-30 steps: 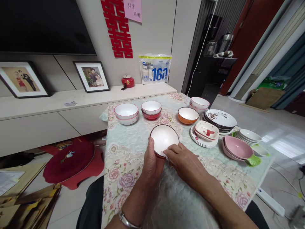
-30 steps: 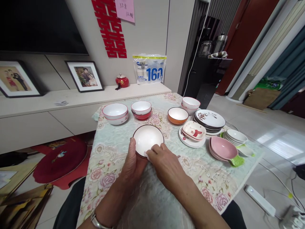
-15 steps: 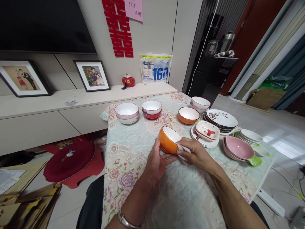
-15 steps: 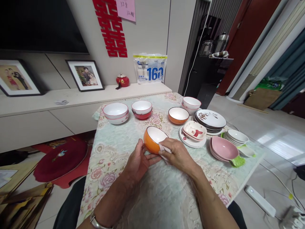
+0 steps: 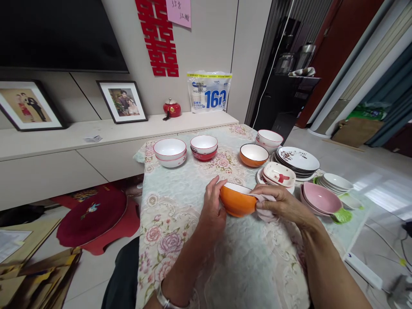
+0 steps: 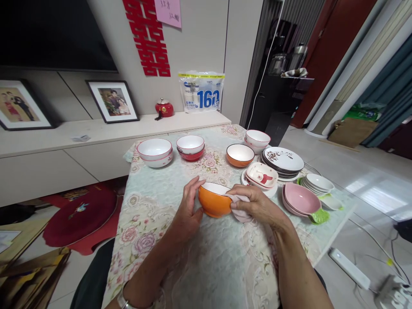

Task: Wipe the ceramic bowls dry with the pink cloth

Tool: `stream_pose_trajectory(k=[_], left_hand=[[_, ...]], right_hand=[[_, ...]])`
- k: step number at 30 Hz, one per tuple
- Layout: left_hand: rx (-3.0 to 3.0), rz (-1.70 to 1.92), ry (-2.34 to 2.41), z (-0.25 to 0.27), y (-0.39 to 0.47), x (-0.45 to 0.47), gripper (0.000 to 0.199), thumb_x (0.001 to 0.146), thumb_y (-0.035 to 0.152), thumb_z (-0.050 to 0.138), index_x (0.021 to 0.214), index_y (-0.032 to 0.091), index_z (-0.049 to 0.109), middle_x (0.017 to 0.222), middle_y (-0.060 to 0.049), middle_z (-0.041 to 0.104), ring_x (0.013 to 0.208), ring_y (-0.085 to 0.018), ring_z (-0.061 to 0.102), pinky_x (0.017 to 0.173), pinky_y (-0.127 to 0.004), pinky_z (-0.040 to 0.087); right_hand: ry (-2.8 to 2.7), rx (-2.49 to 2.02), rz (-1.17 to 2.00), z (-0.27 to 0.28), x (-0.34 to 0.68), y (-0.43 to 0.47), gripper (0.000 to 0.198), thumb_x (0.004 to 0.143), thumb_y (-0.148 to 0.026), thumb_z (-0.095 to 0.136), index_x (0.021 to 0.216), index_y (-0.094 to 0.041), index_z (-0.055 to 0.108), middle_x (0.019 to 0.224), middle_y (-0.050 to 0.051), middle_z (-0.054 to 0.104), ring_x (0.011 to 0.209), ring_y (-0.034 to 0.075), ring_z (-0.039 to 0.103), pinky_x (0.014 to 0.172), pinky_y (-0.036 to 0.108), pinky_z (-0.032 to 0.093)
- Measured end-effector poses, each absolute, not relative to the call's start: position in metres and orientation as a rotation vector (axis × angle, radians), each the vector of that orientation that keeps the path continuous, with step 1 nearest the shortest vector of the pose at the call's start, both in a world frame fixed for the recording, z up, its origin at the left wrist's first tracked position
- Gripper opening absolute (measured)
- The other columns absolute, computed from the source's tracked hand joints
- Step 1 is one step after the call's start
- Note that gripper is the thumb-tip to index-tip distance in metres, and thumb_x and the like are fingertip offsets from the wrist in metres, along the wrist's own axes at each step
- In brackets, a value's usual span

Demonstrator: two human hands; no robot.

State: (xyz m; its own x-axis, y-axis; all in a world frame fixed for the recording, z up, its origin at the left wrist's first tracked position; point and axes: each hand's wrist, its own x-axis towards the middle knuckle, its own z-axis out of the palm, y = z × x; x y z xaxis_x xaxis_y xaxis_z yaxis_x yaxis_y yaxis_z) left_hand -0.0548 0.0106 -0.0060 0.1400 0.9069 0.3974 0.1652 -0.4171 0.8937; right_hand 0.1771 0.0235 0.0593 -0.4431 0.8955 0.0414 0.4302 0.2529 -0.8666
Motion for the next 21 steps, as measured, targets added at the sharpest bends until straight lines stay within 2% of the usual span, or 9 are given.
stream_pose_trajectory(k=[4,6,9,11,13,16,18,21], left_hand=[[1.724,1.29,1.008,-0.004,0.013,-0.059,0.062,0.063,-0.001,0.061,0.12,0.021,0.056,0.142,-0.013,0.05,0.145,-0.034,0.031,0.119,-0.055,0.017],[1.716,1.269,1.056,-0.002,0.014,-0.06,0.05,0.06,0.005,0.071,0.106,0.022,0.06,0.123,-0.011,0.061,0.141,-0.038,0.034,0.116,-0.057,0.021],[1.741,1.216,1.164,0.005,0.015,-0.057,0.041,0.051,0.013,0.083,0.083,0.023,0.059,0.094,-0.005,0.064,0.123,-0.04,0.049,0.108,-0.055,0.032],[1.739,1.177,1.192,0.01,0.014,-0.053,0.039,0.049,0.016,0.086,0.074,0.023,0.056,0.08,-0.001,0.061,0.097,-0.032,0.058,0.102,-0.052,0.036],[1.705,1.164,1.184,0.014,0.011,-0.05,0.035,0.051,0.018,0.085,0.069,0.022,0.055,0.073,0.001,0.057,0.08,-0.025,0.056,0.094,-0.046,0.041],[1.579,1.192,1.181,0.014,0.005,-0.045,0.032,0.055,0.022,0.085,0.068,0.022,0.055,0.07,0.002,0.055,0.072,-0.021,0.052,0.073,-0.034,0.042],[1.427,1.216,1.179,0.013,0.001,-0.043,0.035,0.056,0.025,0.084,0.068,0.022,0.051,0.065,0.004,0.052,0.065,-0.017,0.047,0.063,-0.028,0.037],[1.173,1.262,1.102,0.013,-0.001,-0.041,0.042,0.057,0.029,0.085,0.07,0.022,0.045,0.061,0.008,0.047,0.056,-0.011,0.041,0.054,-0.024,0.031]], right_hand=[[-1.854,-1.21,1.085,0.055,0.183,0.028,0.026,0.078,-0.043,0.075,0.097,-0.025,0.078,0.101,0.005,0.072,0.096,0.024,0.065,0.087,0.037,0.051],[-1.772,-1.187,1.071,0.049,0.183,0.03,0.027,0.077,-0.043,0.076,0.096,-0.023,0.077,0.1,0.005,0.072,0.094,0.024,0.066,0.084,0.037,0.052],[-1.568,-1.162,1.084,0.039,0.177,0.034,0.032,0.075,-0.044,0.078,0.097,-0.022,0.075,0.095,0.005,0.072,0.084,0.021,0.066,0.074,0.034,0.053],[-1.432,-1.145,1.099,0.032,0.17,0.037,0.037,0.073,-0.045,0.08,0.1,-0.021,0.074,0.095,0.005,0.072,0.08,0.019,0.065,0.071,0.032,0.053],[-1.346,-1.138,1.099,0.027,0.163,0.039,0.041,0.073,-0.047,0.08,0.105,-0.021,0.071,0.098,0.005,0.073,0.082,0.019,0.066,0.072,0.031,0.052],[-1.375,-1.133,0.992,0.025,0.152,0.039,0.047,0.08,-0.054,0.071,0.115,-0.022,0.068,0.108,0.008,0.071,0.094,0.023,0.066,0.08,0.035,0.053],[-1.501,-1.092,0.825,0.027,0.144,0.036,0.05,0.087,-0.058,0.061,0.121,-0.022,0.067,0.121,0.01,0.067,0.111,0.027,0.062,0.094,0.041,0.049],[-1.71,-1.043,0.562,0.034,0.126,0.022,0.047,0.098,-0.052,0.043,0.129,-0.023,0.064,0.133,0.011,0.059,0.128,0.028,0.052,0.108,0.046,0.04]])
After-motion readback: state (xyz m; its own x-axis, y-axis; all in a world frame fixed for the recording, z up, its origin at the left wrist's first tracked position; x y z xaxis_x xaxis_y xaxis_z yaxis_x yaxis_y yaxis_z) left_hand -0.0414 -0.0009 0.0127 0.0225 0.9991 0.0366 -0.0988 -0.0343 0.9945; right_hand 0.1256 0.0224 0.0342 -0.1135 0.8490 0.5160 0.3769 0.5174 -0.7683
